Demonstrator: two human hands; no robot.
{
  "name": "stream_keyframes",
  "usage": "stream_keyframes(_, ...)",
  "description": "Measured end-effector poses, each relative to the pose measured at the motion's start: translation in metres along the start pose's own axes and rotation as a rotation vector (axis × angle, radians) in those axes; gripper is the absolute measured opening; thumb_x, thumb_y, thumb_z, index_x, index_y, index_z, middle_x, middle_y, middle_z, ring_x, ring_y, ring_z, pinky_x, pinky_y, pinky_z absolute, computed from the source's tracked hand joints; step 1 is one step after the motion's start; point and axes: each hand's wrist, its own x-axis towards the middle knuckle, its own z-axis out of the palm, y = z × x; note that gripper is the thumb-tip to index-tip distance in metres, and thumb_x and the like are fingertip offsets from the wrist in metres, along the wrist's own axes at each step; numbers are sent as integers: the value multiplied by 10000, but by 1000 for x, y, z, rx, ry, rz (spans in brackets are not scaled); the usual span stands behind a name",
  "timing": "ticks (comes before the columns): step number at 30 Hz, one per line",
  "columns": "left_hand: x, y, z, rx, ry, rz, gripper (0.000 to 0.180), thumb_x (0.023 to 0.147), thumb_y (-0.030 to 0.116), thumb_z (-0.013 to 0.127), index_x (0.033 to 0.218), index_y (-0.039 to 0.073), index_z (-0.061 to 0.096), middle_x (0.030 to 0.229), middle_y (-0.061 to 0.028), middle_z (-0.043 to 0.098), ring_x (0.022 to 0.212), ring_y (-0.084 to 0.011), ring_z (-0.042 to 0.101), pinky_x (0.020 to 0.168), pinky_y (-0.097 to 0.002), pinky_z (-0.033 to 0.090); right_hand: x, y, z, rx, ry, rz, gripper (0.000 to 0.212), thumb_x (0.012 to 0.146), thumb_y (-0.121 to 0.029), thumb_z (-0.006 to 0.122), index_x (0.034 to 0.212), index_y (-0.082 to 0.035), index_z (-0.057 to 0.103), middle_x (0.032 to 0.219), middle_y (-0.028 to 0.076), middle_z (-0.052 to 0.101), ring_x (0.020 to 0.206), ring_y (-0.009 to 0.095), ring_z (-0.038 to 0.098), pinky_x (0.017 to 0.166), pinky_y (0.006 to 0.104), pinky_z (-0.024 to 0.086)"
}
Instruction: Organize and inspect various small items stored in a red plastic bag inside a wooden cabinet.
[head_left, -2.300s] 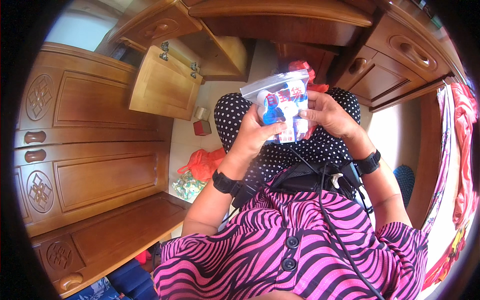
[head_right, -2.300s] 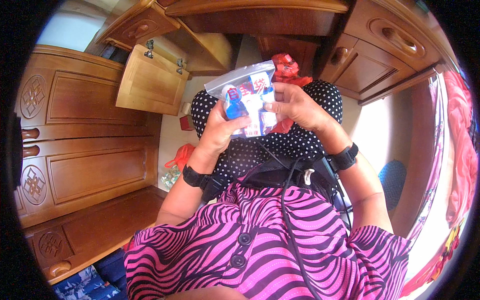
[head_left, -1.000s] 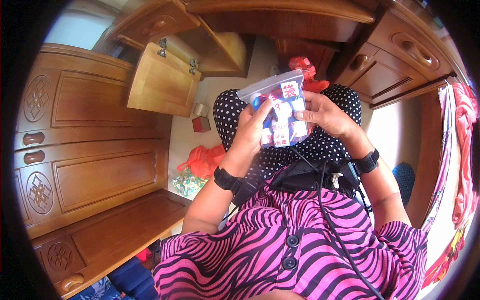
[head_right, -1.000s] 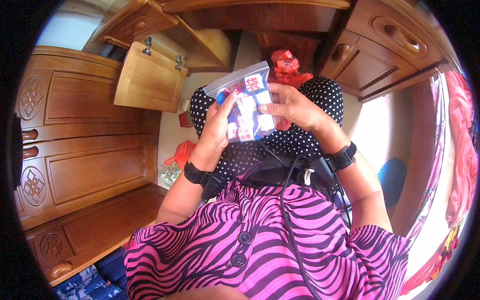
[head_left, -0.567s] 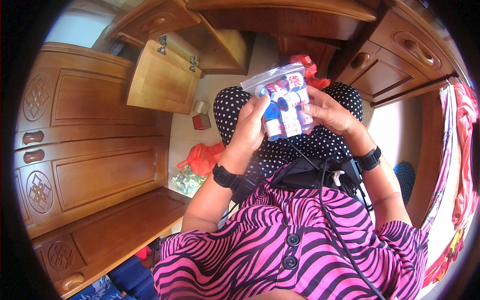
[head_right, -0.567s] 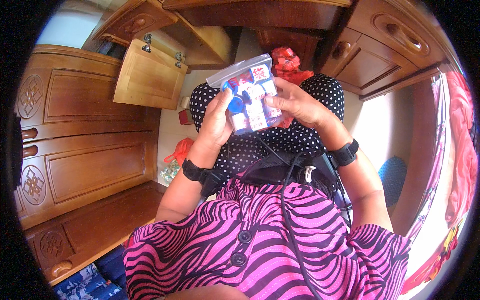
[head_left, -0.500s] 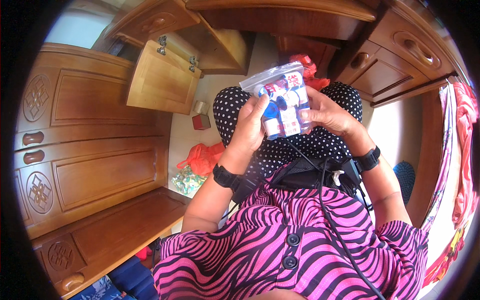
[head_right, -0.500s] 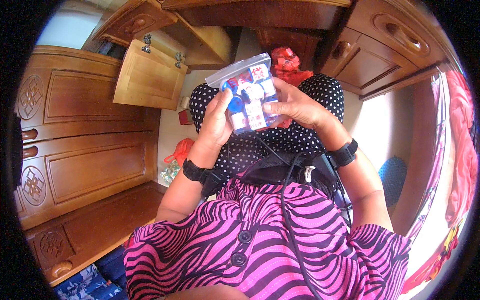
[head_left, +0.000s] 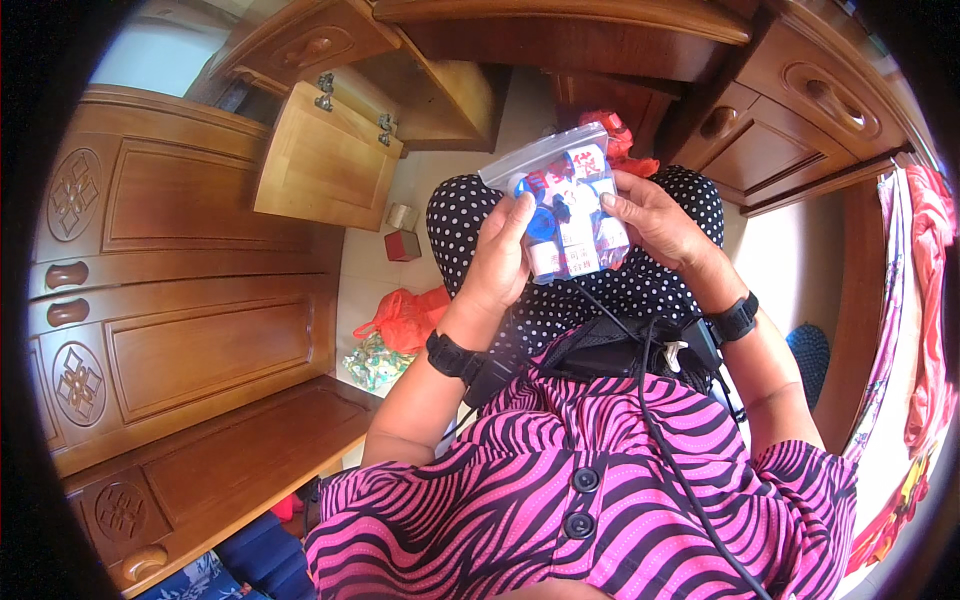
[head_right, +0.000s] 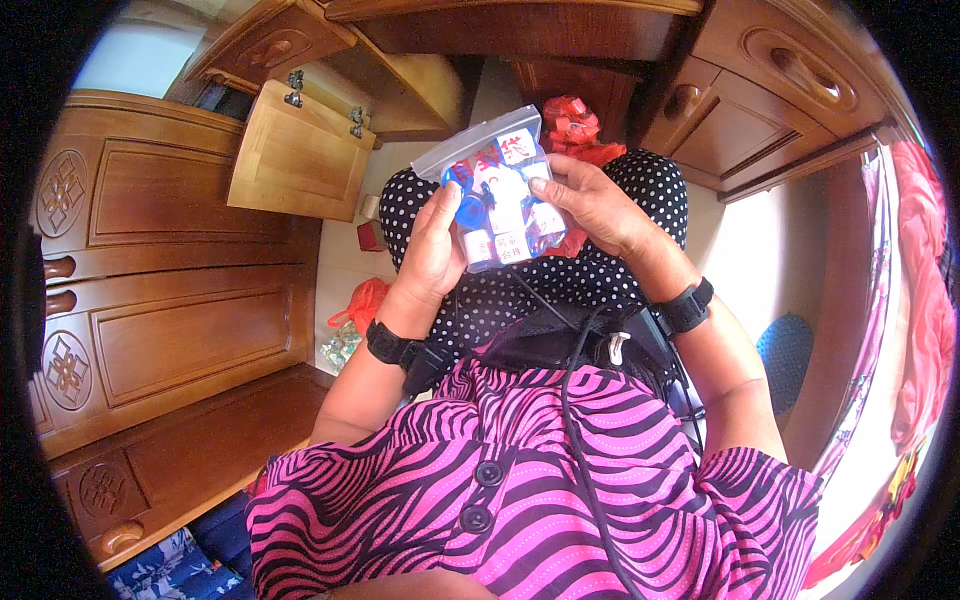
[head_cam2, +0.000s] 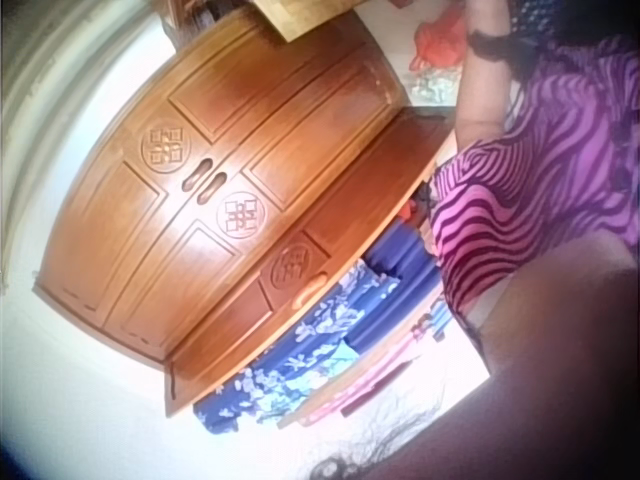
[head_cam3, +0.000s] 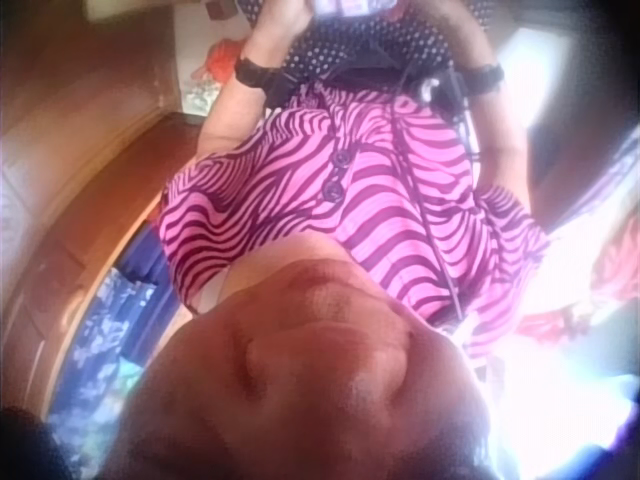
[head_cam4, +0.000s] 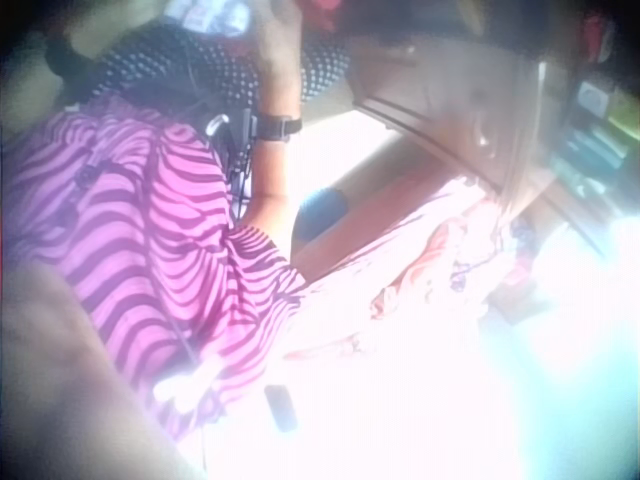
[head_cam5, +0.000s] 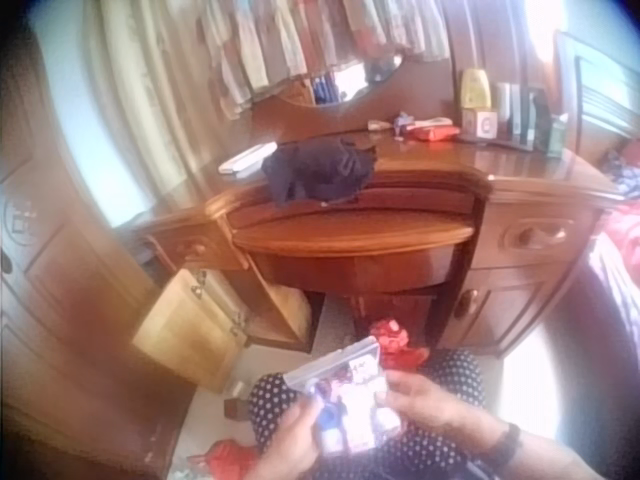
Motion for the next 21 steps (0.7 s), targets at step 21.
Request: stream_keyframes(21,2,-8,2,7,-7,-28,434,821,79,695,1197,3,491,1108,-86,614,993,-180,616,872,-334,507,2,-10,6,-251,-25,-168,920,740,-225,798,1419,5,221,1322,150,461,1224,242,445,1048,365,347)
